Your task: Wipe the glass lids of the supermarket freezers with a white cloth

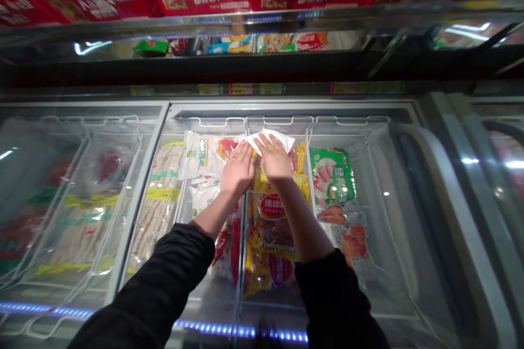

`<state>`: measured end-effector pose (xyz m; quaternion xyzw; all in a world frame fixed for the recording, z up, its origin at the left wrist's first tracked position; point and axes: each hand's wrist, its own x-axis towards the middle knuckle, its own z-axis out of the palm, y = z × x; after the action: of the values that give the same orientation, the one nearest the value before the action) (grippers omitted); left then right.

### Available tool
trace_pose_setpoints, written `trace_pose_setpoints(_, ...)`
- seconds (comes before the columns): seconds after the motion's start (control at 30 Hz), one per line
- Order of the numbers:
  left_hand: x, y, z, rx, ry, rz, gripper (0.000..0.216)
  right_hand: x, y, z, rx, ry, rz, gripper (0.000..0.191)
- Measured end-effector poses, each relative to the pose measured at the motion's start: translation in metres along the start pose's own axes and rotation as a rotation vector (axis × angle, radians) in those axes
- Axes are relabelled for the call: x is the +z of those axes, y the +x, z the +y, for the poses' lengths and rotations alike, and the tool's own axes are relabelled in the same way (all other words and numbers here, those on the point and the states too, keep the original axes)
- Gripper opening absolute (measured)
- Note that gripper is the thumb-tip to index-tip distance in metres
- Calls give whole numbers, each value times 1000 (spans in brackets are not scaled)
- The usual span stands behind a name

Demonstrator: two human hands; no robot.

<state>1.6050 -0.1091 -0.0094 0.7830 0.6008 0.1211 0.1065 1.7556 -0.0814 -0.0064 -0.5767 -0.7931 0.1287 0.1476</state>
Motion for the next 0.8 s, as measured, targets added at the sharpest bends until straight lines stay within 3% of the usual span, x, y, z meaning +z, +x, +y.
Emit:
trace_pose_setpoints(0.1,0,-1,1,-4,-13,12,54,-6,-28,18,-50,-6,-50,55)
trace_pose_setpoints(0.17,-1,-1,2,-6,-31,17,56,-13,-39,35,17,-23,-27,54)
trace_pose_setpoints(0.27,-2,-1,2,-8,-53,17,58,-19,-28,48,195,-62,65,53)
trace_pose_setpoints(0.33,-3,0,3,-8,-51,16,58,-17,-6,42,261,-71,100,53)
trace_pose_setpoints(0.5,-3,0,2,-6,-3,12,56,-2,33,6,139,-14,79,56)
trace_pose_setpoints(0.67,-3,-2,1,21,8,22,52,0,-8,6,-30,-27,19,52)
trace_pose_setpoints(0.8,-4,-2,0,28,6,43,52,-12,-28,32,4,-73,55,51)
